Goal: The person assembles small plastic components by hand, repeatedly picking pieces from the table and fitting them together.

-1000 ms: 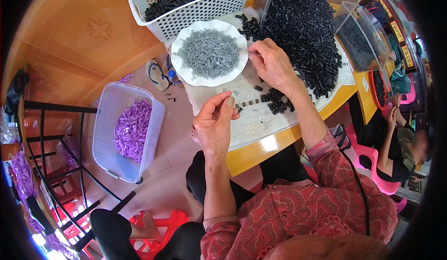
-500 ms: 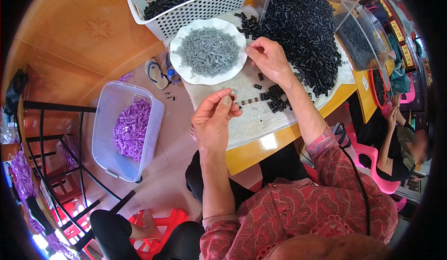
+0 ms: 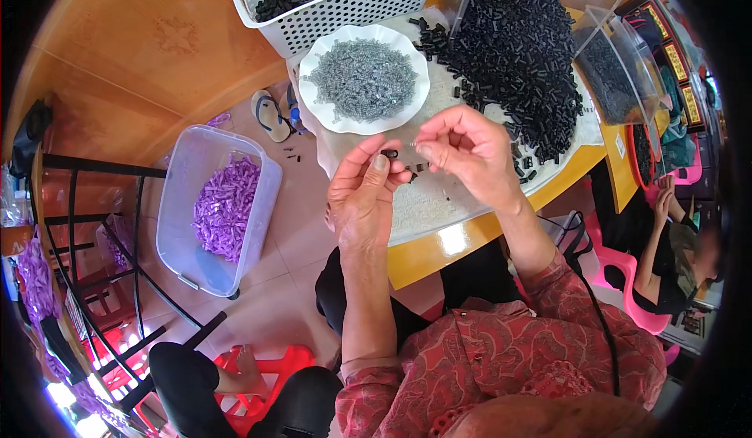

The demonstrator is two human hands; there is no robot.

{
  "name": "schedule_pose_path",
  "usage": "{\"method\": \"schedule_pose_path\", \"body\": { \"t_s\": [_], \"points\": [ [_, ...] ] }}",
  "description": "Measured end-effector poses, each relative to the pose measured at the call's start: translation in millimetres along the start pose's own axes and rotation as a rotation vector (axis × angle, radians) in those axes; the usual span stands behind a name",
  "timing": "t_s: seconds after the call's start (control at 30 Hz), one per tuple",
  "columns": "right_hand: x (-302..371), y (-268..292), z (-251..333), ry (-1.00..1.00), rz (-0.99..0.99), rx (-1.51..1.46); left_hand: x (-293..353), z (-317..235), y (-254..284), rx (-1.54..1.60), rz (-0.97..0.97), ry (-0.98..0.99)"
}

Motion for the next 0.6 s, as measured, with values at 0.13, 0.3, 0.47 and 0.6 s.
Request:
{"method": "schedule_pose_path", "body": {
  "t_s": [0.13, 0.3, 0.47, 0.6],
  "points": [
    [7.9, -7.3, 1.7, 0.03, 0.048, 0.078, 0.4, -0.4, 1.0, -0.028, -0.008, -0.031],
    [6.4, -10.1, 4.7, 0.067, 0.027, 0.073, 1.0, -2.6, 0.2, -0.064, 0.012, -0.054],
    [7.3, -12.3, 4.5, 0.075, 0.054, 0.135, 2.2, -2.7, -0.7, -0.107, 0.008, -0.063],
    [7.4, -12.4, 8.0, 0.074, 0.02, 0.175, 2.4, -3.1, -2.8, -0.156, 0.011, -0.086]
  ]
}}
Point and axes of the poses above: each hand's wrist, its own x-axis away from the middle knuckle, its own y-axis out of the back of the hand, z = x × y, the point moved 6 cm from there along -x, towards the middle knuckle, and after that the axes turned 7 degrees about x, right-handed, at the moved point
